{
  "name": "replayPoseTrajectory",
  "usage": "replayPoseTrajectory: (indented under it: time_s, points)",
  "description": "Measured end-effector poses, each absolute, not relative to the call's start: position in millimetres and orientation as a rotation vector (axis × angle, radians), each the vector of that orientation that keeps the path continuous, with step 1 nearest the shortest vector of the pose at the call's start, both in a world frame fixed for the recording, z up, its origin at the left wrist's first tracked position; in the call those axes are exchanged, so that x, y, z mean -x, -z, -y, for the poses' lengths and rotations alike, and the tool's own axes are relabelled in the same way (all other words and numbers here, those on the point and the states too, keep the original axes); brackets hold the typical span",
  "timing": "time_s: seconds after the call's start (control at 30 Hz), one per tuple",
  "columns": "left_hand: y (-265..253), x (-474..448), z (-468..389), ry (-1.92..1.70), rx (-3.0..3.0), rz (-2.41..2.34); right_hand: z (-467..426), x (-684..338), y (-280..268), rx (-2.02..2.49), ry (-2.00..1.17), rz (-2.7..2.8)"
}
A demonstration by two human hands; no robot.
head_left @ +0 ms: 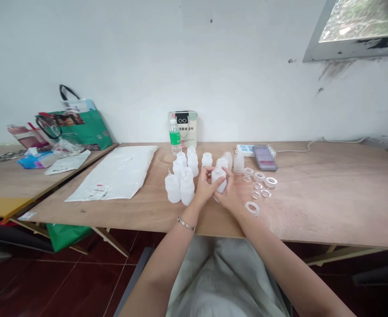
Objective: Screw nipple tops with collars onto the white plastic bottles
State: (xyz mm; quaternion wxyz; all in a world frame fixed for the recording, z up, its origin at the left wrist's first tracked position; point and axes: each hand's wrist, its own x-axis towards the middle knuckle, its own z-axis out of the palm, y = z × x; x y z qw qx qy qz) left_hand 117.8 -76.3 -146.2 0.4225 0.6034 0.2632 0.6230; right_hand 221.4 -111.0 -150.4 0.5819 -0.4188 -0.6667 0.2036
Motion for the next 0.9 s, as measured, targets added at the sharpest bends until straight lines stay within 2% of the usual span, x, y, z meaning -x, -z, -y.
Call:
replayPoseTrajectory:
  time_s: [0.63, 0.9]
  points:
    - [144.4, -116.1, 75.1, -1.39, -1.45, -0.698, 99.7, -225.6, 158.5, 1.002, -0.69, 1.593]
    - [143.8, -117.4, 73.9, -1.402, -1.456, -0.695, 103.7, -225.7, 154.2, 1.047, -0.653, 1.523]
